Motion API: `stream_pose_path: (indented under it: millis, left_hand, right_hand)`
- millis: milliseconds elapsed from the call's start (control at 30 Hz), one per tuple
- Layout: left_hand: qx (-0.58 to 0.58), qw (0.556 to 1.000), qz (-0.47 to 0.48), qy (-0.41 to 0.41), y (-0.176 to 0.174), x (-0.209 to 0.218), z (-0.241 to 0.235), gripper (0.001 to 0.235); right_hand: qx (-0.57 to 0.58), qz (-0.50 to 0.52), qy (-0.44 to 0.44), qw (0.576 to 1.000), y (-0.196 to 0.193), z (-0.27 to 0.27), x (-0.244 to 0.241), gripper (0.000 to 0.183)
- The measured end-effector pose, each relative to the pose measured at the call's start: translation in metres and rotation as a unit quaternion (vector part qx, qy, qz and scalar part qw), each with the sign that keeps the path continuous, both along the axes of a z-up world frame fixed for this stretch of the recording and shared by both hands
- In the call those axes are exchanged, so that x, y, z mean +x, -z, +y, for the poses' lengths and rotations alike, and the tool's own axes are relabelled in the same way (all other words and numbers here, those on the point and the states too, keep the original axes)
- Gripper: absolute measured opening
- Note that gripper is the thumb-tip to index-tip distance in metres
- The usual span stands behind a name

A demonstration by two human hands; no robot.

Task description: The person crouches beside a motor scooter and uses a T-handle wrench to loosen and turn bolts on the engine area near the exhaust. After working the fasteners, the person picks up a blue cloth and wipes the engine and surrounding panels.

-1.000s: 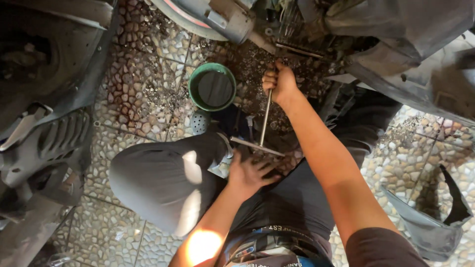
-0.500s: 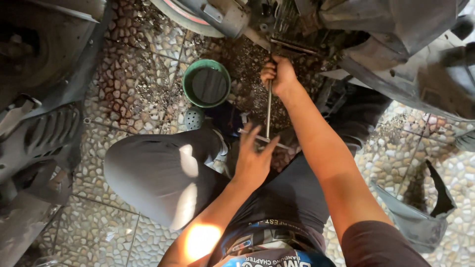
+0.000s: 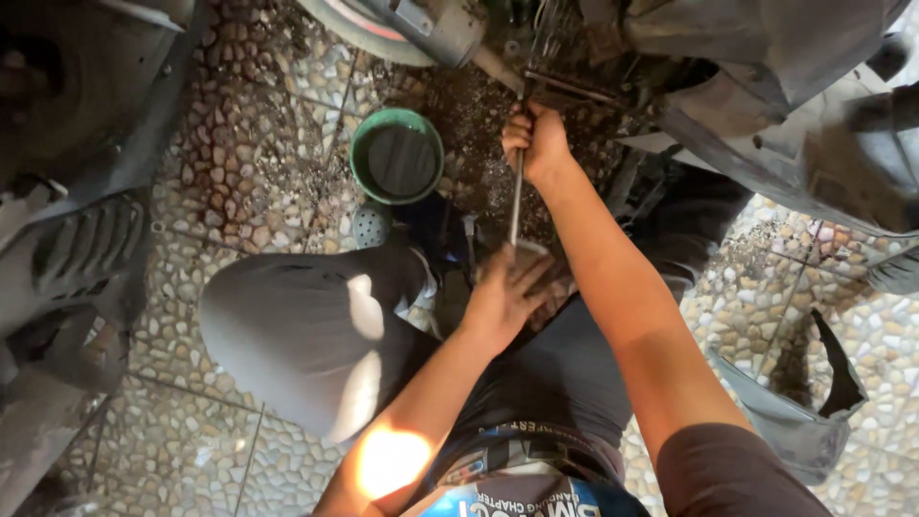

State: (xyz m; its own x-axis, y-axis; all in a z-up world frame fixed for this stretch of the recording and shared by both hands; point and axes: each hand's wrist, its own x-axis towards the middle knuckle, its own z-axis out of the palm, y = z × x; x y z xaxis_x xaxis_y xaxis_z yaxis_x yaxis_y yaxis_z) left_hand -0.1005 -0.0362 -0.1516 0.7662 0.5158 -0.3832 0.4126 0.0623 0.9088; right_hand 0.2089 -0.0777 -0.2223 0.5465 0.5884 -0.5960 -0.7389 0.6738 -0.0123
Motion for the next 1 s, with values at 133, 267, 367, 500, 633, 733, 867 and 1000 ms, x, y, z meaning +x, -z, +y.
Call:
stream_pose_path:
  millis: [133,267,367,500,633,733,867,1000]
  left_hand:
    - [0.02,0.999,-0.025,0.027,-0.047,0.027,0.021,0.054]
    - [0.435,0.878,-0.129,0.156,-0.088,0.026,0.04,0.045]
    - [0.454,0.874,-0.136,0.11,-0.078,0.016,0.037,0.059]
    - [0.012,0.995,-0.061,-0.081,0.005,-0.015,0.02,0.073]
    - [-0.02,0.995,-0.064,-0.074,0.002,0.012,0.034,0.062]
    - [-0.051,0.994,-0.06,-0.073,-0.006,0.027,0.046,0.051]
    - [-0.094,0.991,-0.06,-0.072,-0.026,0.043,0.053,0.037]
    - [0.2,0.974,-0.087,0.066,-0.078,0.039,0.049,0.033]
  right_hand:
    - [-0.119,-0.058,-0.033,0.991,0.003,0.0,-0.005,0.04]
    - [-0.04,-0.006,0.0,0.999,0.029,0.005,0.002,0.038]
    - [-0.022,-0.011,-0.002,1.0,0.038,0.005,0.008,0.041]
    - [-0.057,-0.005,-0.004,0.998,0.039,0.014,0.006,0.05]
    - [-0.066,-0.045,0.014,0.997,0.02,0.026,-0.002,0.05]
    - [-0.022,-0.027,0.049,0.998,0.016,0.03,-0.005,0.049]
    - [0.044,-0.001,0.04,0.998,0.01,0.027,0.001,0.049]
    - [-0.026,0.074,0.022,0.997,0.002,0.011,0.014,0.049]
